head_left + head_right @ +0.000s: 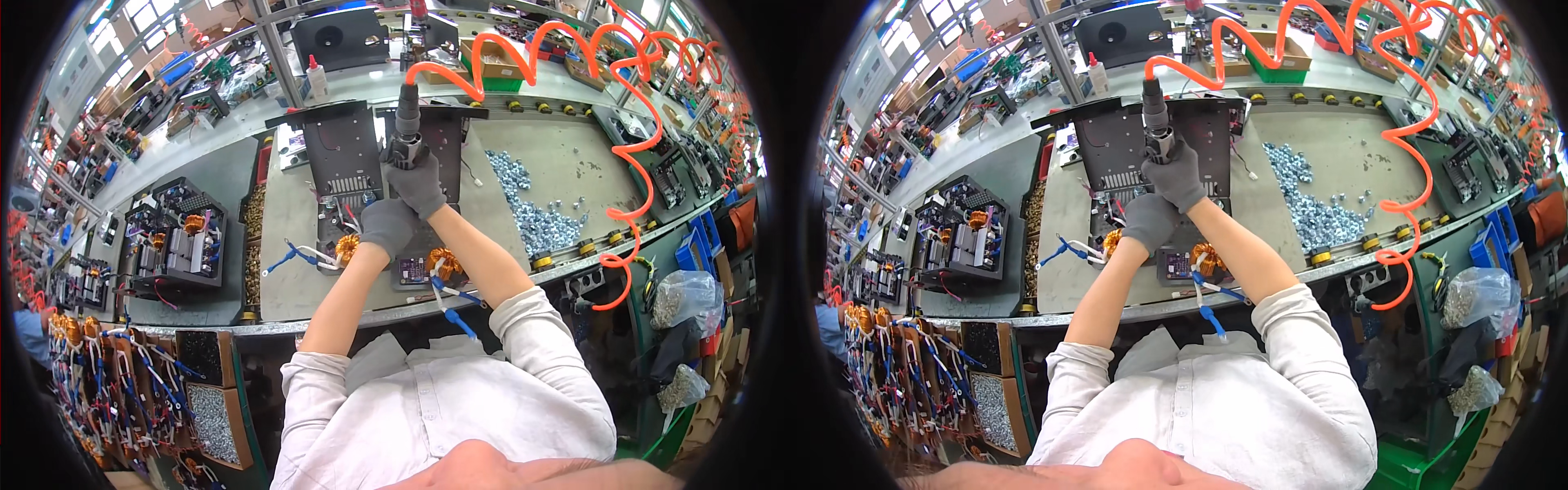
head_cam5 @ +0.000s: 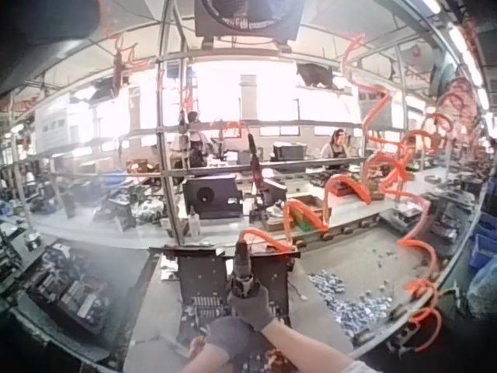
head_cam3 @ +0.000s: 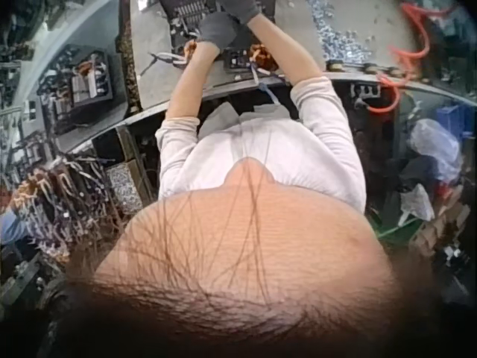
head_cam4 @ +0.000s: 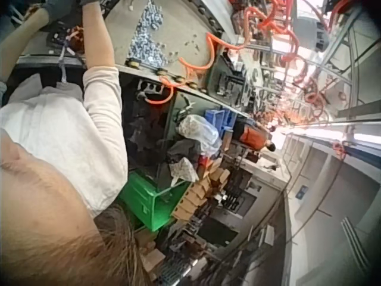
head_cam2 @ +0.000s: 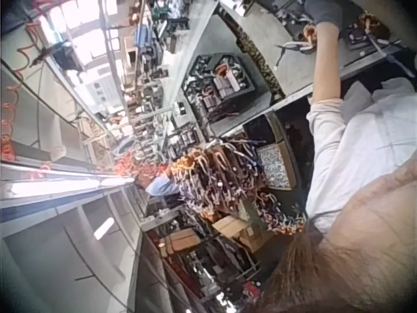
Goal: The person assembles electronic power supply units on a factory workbench. They use a pneumatic screwdriver to secure internal components and fasten metal casings, while also handling copper wire coils and connecting various wires. The person works on multiple units sequentially, moving them between assembly stations.
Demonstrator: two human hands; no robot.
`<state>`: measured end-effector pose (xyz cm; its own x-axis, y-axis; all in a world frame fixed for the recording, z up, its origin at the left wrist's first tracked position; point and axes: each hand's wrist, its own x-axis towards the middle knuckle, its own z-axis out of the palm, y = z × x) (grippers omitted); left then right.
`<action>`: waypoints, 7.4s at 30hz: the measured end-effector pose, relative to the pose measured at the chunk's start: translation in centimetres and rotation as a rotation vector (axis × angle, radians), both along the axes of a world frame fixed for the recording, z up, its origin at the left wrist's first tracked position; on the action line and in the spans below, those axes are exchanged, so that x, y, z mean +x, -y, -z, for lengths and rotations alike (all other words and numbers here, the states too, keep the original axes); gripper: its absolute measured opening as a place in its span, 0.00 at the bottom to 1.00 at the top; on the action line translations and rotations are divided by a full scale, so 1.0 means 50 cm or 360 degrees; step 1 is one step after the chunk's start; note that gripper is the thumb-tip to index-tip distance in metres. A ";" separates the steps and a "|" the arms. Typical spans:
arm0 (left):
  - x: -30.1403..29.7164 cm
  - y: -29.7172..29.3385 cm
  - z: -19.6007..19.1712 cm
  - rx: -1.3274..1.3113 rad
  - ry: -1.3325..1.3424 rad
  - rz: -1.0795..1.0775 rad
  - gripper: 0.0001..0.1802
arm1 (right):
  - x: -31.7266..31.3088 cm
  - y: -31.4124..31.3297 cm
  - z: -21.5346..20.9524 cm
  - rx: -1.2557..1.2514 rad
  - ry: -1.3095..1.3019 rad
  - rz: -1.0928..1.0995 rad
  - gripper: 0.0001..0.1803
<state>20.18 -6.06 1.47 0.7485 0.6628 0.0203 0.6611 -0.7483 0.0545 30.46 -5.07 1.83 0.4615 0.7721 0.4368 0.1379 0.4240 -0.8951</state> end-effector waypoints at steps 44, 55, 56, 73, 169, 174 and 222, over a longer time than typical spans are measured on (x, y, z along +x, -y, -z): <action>-0.308 0.022 0.007 -0.0465 0.0672 0.0071 0.24 | -0.083 -0.052 0.012 -0.0025 -0.0072 -0.0065 0.07; -0.245 -0.134 0.002 -0.0433 0.0380 -0.0658 0.19 | -0.190 -0.077 -0.015 0.0295 -0.0220 -0.0252 0.08; -0.245 -0.116 0.005 -0.0423 0.0485 -0.0668 0.17 | -0.199 -0.076 -0.011 0.0143 -0.0266 -0.0340 0.07; -0.195 -0.087 0.118 -0.0240 0.0363 -0.0906 0.17 | -0.212 -0.097 -0.015 -0.0140 0.0150 -0.0318 0.06; 0.027 0.043 -0.070 -0.2815 0.2294 0.0360 0.18 | 0.219 0.482 0.131 -0.0404 -0.0975 -0.0569 0.17; 0.033 0.017 0.067 -0.2826 0.2397 0.0130 0.13 | 0.122 0.498 0.171 -0.0495 -0.1089 -0.0126 0.17; 0.047 0.023 -0.066 -0.2776 0.2036 0.0299 0.14 | 0.100 0.411 -0.061 -0.0766 0.1931 0.0507 0.36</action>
